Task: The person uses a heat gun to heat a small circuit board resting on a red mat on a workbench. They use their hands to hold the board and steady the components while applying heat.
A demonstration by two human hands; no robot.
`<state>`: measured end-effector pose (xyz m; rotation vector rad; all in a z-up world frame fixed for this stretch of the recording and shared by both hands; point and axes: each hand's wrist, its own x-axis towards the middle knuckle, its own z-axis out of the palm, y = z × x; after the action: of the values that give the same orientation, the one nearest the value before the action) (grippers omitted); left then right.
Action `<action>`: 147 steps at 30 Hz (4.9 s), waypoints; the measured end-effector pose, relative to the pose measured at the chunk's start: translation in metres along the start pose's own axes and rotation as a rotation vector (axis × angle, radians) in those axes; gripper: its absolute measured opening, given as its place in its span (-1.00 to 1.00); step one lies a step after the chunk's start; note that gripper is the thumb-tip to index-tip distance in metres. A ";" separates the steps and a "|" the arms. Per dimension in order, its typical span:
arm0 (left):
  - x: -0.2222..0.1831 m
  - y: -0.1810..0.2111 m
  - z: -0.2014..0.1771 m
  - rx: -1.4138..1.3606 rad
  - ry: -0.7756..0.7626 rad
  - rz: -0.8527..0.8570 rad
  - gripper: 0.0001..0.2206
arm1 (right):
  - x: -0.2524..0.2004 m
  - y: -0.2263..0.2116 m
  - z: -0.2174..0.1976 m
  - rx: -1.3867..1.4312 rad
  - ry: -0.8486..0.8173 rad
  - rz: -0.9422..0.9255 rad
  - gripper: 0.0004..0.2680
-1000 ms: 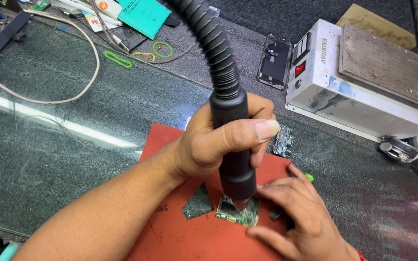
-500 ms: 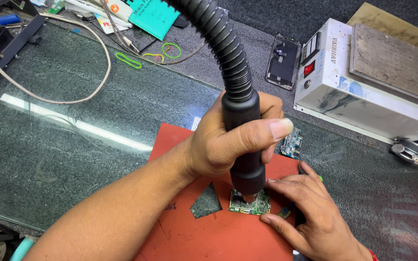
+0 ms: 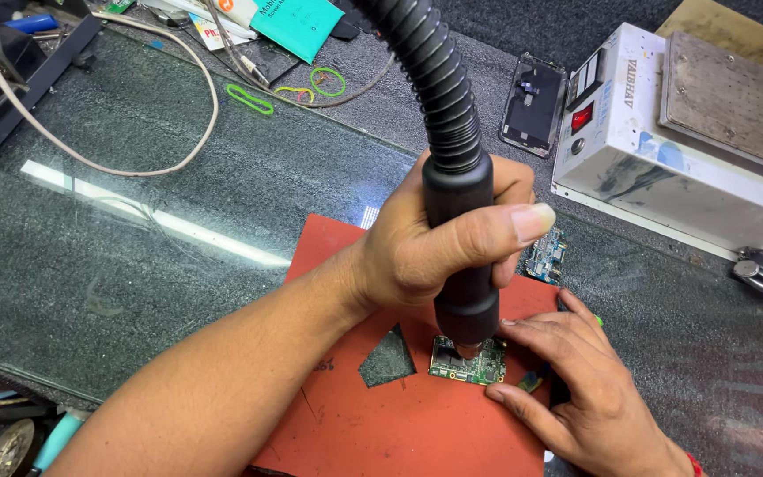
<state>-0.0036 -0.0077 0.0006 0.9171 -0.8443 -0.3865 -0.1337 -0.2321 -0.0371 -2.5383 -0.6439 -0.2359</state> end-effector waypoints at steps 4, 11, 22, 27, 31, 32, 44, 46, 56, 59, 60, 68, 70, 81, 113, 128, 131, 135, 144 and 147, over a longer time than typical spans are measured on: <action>0.000 0.005 -0.001 0.018 -0.022 0.011 -0.66 | 0.001 -0.001 0.000 0.006 -0.003 -0.003 -0.56; -0.001 0.001 0.002 -0.002 -0.041 -0.006 -0.64 | 0.000 -0.001 0.000 -0.004 0.004 -0.008 -0.56; -0.003 -0.012 0.000 0.007 -0.013 0.074 -0.64 | -0.001 0.000 -0.006 -0.128 0.011 -0.032 -0.51; -0.005 -0.016 0.006 0.031 0.014 0.146 -0.63 | 0.001 0.000 -0.005 -0.167 -0.007 -0.014 -0.58; -0.006 -0.009 0.005 -0.016 -0.020 0.093 -0.60 | 0.002 -0.002 -0.007 -0.139 -0.036 -0.016 -0.60; -0.007 -0.007 0.005 -0.028 -0.023 0.060 -0.61 | 0.002 -0.003 -0.008 -0.127 -0.049 -0.017 -0.61; -0.012 0.000 0.001 0.018 -0.041 0.012 -0.67 | 0.002 -0.001 -0.008 -0.110 -0.058 -0.019 -0.59; -0.013 0.000 0.002 0.023 -0.052 0.003 -0.68 | 0.002 0.000 -0.008 -0.111 -0.057 -0.015 -0.59; -0.011 0.007 0.000 0.049 -0.050 -0.026 -0.64 | 0.002 -0.001 -0.008 -0.097 -0.053 -0.011 -0.59; -0.013 0.010 -0.001 0.020 -0.071 -0.050 -0.62 | 0.001 0.000 -0.007 -0.096 -0.047 -0.014 -0.60; -0.013 0.010 -0.001 0.011 -0.077 -0.056 -0.62 | 0.000 0.000 -0.007 -0.096 -0.047 -0.013 -0.60; -0.009 -0.001 0.001 0.031 -0.049 0.031 -0.61 | 0.001 0.000 -0.007 -0.098 -0.054 -0.017 -0.60; -0.011 0.001 0.000 0.021 -0.083 0.010 -0.61 | 0.001 0.000 -0.007 -0.100 -0.052 -0.017 -0.59; -0.008 0.007 0.004 0.071 -0.016 -0.001 -0.62 | 0.003 0.000 -0.009 -0.080 -0.054 -0.022 -0.59; -0.011 0.003 0.000 0.033 -0.060 -0.062 -0.61 | 0.002 0.000 -0.009 -0.067 -0.063 -0.045 -0.60; -0.010 0.002 0.002 0.044 -0.051 -0.035 -0.61 | 0.000 0.001 -0.008 -0.086 -0.065 -0.042 -0.60; -0.010 0.001 0.004 0.049 0.000 -0.012 -0.65 | 0.001 0.000 -0.008 -0.076 -0.070 -0.029 -0.60; -0.011 0.005 -0.001 0.068 -0.055 -0.024 -0.65 | 0.001 0.000 -0.008 -0.076 -0.063 -0.036 -0.59; -0.008 -0.009 -0.001 -0.099 0.010 -0.064 -0.71 | -0.010 0.015 0.002 -0.115 -0.018 -0.069 -0.59; -0.008 -0.013 0.000 -0.151 -0.040 -0.070 -0.68 | -0.026 0.032 0.020 -0.202 0.039 0.012 -0.51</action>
<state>-0.0079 -0.0102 -0.0136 0.8027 -0.8094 -0.5234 -0.1403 -0.2567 -0.0756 -2.7222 -0.6169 -0.3620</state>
